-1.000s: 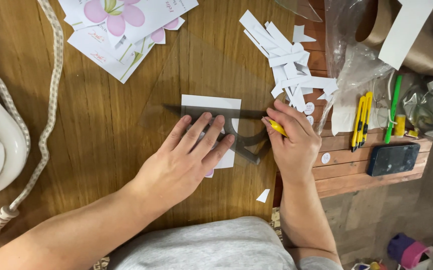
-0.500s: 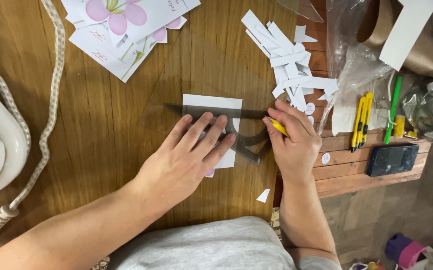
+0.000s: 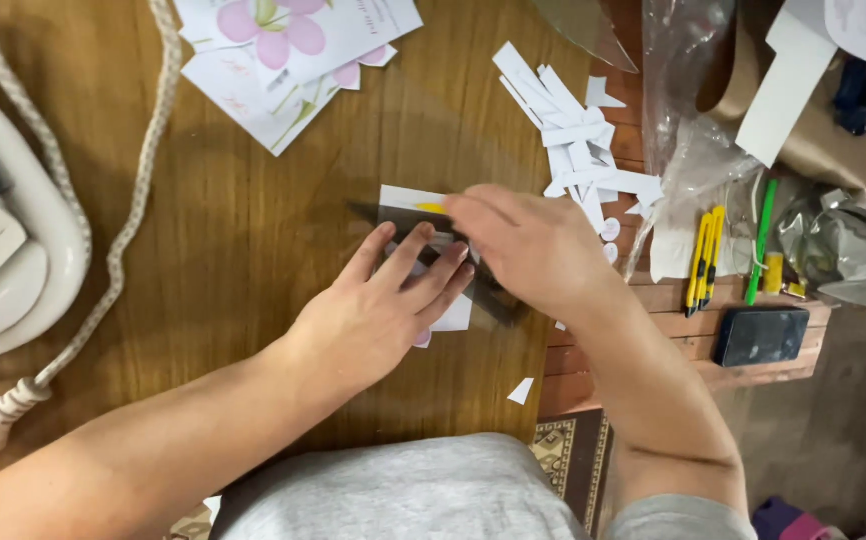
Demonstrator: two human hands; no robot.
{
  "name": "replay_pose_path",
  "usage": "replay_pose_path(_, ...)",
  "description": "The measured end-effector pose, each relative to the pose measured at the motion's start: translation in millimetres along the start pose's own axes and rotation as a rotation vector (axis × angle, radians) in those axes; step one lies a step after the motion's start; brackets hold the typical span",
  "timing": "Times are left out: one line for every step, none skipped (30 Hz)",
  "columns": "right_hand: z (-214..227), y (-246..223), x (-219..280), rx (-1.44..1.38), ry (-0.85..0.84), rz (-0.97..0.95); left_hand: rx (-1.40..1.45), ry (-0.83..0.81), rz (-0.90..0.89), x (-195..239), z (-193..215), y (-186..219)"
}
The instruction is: Cutting out printed flower designs and cards from paper sheets using a utility knife and a ruler.
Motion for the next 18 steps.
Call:
replay_pose_path(1.1,-3.1,-5.5,0.002,0.002,0.001,-0.002,0.002,0.0,0.7,0.1,0.0)
replay_pose_path(-3.1,-6.1,-10.6,0.053,-0.087,0.013,0.002,-0.009,-0.003,0.9,-0.9,0.3)
replay_pose_path(-7.1,-8.7,-14.5,0.105,-0.177,0.022,0.009,-0.02,-0.007,0.7,-1.9,1.3)
replay_pose_path(-7.2,-8.3,-15.8,0.107,-0.177,0.022,0.009,-0.018,-0.008,0.3,-2.9,1.1)
replay_pose_path(-7.8,-9.5,-16.8,0.119,-0.174,0.046,0.018,-0.027,-0.009,0.6,-4.3,1.9)
replay_pose_path(-8.6,-10.7,-17.7,0.131,-0.171,0.069,0.027,-0.035,-0.01,1.0,-5.9,2.6)
replay_pose_path(-9.0,-8.7,-17.1,0.129,-0.174,0.071,0.029,-0.037,-0.007,0.8,-5.7,2.3)
replay_pose_path(-10.9,-8.2,-15.9,0.158,-0.197,0.104,0.029,-0.035,0.0,0.4,-5.4,1.9)
replay_pose_path(-12.7,-7.7,-14.0,0.187,-0.221,0.137,0.029,-0.034,0.005,0.0,-4.9,1.9)
replay_pose_path(-12.5,-4.7,-13.7,0.184,-0.223,0.138,0.031,-0.036,0.007,0.3,-5.1,1.5)
replay_pose_path(-11.9,-4.8,-12.4,0.174,-0.21,0.179,0.039,-0.039,0.001,0.8,-5.2,1.4)
replay_pose_path(-11.0,-4.5,-10.8,0.165,-0.198,0.22,0.047,-0.041,-0.005,0.9,-5.4,1.5)
replay_pose_path(-9.8,-0.8,-7.7,0.165,-0.197,0.214,0.049,-0.041,-0.011,1.2,-4.4,1.2)
replay_pose_path(-12.0,3.8,-3.6,0.181,-0.258,0.207,0.026,-0.039,-0.006,1.1,-3.3,0.3)
replay_pose_path(-13.9,8.2,2.2,0.194,-0.322,0.197,0.007,-0.037,-0.002,1.0,-2.1,0.6)
replay_pose_path(-8.2,15.8,8.3,0.193,-0.325,0.188,0.013,-0.036,-0.01,0.5,-2.5,1.0)
replay_pose_path(-4.5,22.9,15.6,0.164,-0.363,0.174,0.012,-0.044,-0.008,0.6,-3.3,1.0)
replay_pose_path(-0.6,29.5,23.0,0.134,-0.402,0.16,0.01,-0.051,-0.007,0.9,-3.8,0.9)
Point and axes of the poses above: each hand's wrist, its own x-axis away from the middle knuckle, its own z-axis out of the back of the hand, y = z × x, the point moved 6 cm from there along -x, towards the middle knuckle, and after that the axes turned 9 degrees about -x, right-handed, at the moved point
